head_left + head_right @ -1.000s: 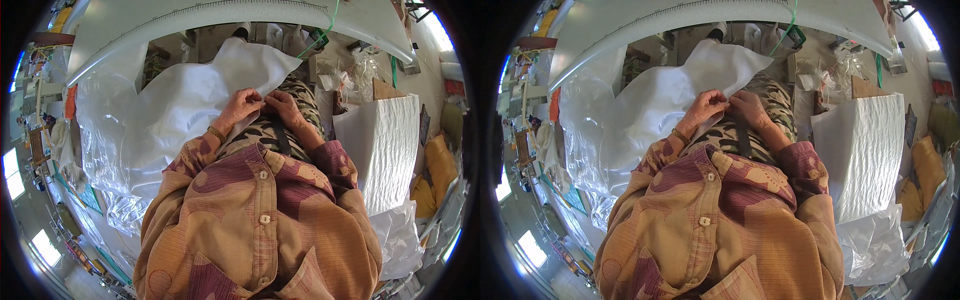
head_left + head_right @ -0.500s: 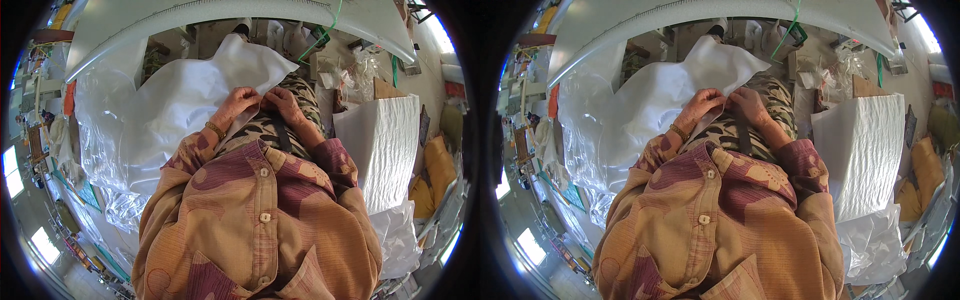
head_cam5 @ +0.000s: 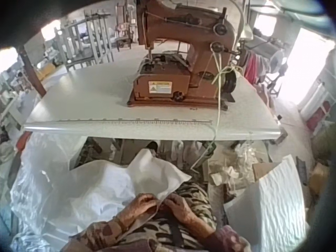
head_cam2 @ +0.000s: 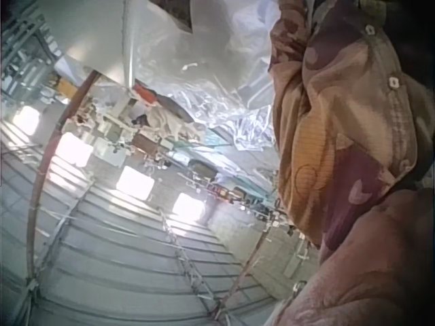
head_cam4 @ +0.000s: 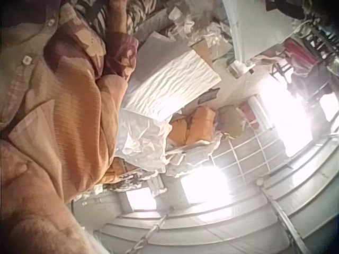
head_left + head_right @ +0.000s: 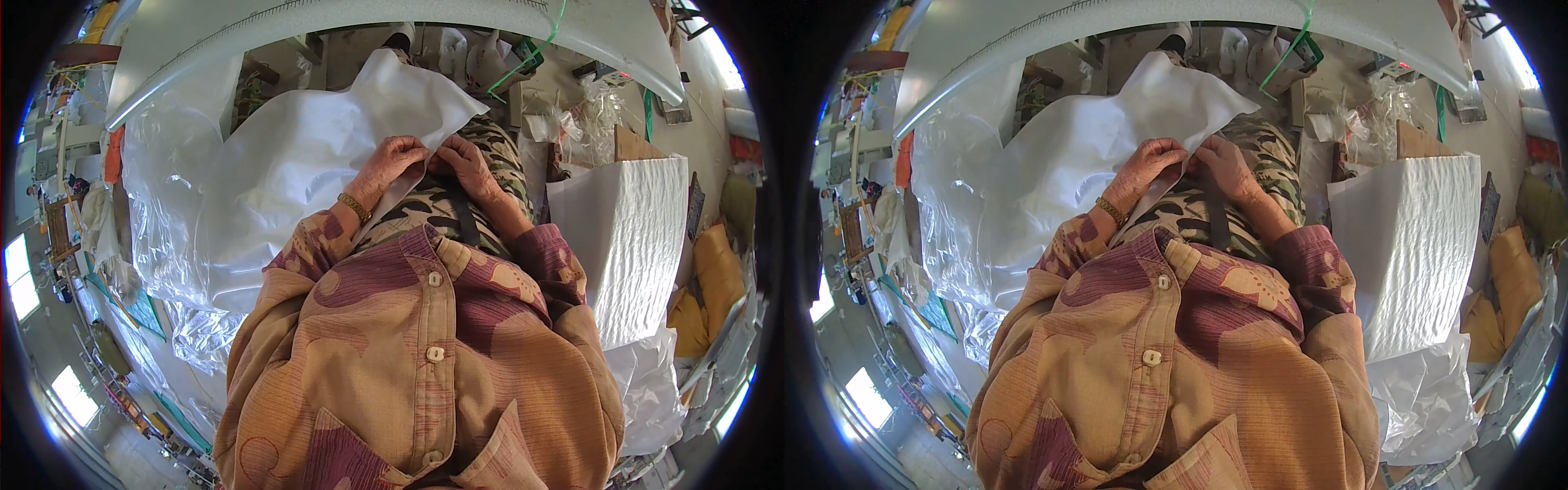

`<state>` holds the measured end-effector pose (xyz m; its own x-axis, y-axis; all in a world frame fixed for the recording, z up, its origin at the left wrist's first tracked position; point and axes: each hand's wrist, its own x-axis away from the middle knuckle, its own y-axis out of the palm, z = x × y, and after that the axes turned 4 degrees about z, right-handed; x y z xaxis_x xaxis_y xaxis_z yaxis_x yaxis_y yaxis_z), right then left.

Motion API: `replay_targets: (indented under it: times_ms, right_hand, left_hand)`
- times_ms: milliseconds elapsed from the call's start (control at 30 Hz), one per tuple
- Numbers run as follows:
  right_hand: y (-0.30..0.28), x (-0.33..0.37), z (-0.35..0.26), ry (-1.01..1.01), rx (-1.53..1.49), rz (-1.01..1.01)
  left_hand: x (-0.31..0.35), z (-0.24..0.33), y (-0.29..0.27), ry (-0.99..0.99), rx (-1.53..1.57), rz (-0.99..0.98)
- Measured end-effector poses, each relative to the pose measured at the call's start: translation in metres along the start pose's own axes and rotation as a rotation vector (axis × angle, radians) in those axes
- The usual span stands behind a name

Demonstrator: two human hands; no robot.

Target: The person threads a sewing machine with green thread, then picks up a large white plastic sheet and folds it. They place the folded plastic under the sewing machine needle and sew the edges to create a bag. The person repeats this process, handling multiple plastic sheets and sewing them into bags.

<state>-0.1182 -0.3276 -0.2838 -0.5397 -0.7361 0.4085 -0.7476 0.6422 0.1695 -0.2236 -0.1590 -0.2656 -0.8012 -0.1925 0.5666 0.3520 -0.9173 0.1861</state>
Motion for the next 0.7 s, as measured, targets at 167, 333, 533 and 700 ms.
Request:
replay_targets:
  times_ms: [167, 333, 533, 700]
  right_hand:
    - [0.001, -0.001, 0.003, -0.065, 0.048, 0.027]
    - [0.002, 0.0, 0.004, -0.041, -0.027, 0.025]
    - [0.001, -0.003, 0.008, -0.019, 0.077, 0.041]
    - [0.005, 0.003, -0.011, -0.013, 0.351, 0.007]
  left_hand:
    - [-0.003, -0.004, 0.0, 0.03, -0.057, 0.008]
    - [-0.005, -0.008, -0.003, 0.032, -0.008, -0.022]
    - [-0.007, -0.012, -0.006, 0.006, 0.041, -0.043]
    - [-0.005, -0.007, -0.006, 0.024, 0.012, -0.047]
